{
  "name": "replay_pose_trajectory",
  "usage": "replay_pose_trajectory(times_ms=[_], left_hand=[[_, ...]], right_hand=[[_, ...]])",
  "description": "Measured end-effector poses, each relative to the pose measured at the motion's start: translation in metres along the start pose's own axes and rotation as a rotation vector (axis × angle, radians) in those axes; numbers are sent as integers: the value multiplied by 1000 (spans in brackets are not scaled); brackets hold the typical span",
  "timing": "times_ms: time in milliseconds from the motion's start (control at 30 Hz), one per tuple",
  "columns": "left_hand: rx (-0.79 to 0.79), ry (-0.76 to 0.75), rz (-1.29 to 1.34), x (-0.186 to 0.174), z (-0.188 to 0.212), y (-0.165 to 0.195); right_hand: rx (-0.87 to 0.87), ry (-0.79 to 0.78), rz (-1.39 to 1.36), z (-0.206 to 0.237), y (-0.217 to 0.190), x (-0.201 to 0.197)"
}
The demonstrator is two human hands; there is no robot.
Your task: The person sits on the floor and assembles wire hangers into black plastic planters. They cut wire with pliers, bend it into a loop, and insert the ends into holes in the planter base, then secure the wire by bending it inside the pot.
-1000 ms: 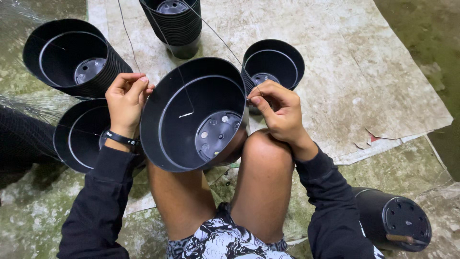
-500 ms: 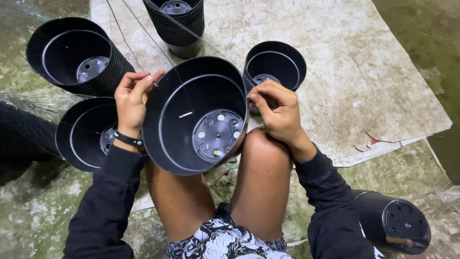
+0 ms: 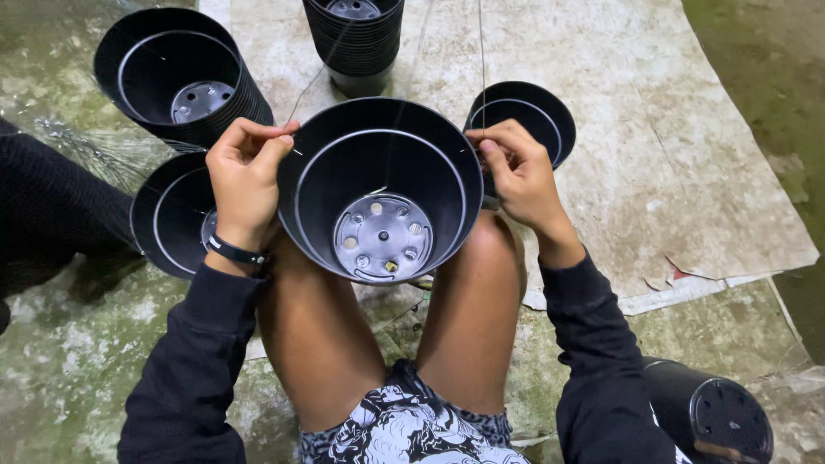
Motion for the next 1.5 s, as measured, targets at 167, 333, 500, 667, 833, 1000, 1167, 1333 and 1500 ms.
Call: replay_pose_trajectory(times_ms=[167, 333, 500, 667, 833, 1000, 1167, 1333, 1500], left_hand=[[66, 11, 36, -1, 13, 5], [72, 55, 74, -1, 18, 1], [95, 90, 24, 0, 24, 4], [154, 86, -28, 4, 29, 13], [170, 92, -26, 6, 32, 18], [213, 103, -56, 7, 36, 20], [231, 123, -80, 8, 37, 17], [234, 153, -83, 8, 40, 12], [248, 173, -87, 8, 43, 9]], right_hand=[[-66, 33, 43, -12, 0, 6], [38, -2, 210, -22, 10, 8], [74, -45, 78, -25, 13, 8], [123, -86, 157, -31, 13, 7], [101, -129, 205, -41, 5, 17], [85, -110, 259, -36, -10, 21], [83, -76, 408, -32, -30, 32], [16, -75, 650, -41, -47, 46], [-29, -62, 718, -35, -49, 58]])
Point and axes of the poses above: each hand's wrist, its own z-axis away from the middle knuckle, its own x-axis out of the palm, y = z × x, the point moved 9 cm from there along -z, towards the middle knuckle, and after that the axes turned 4 degrees about -y, right-handed, at the moved point
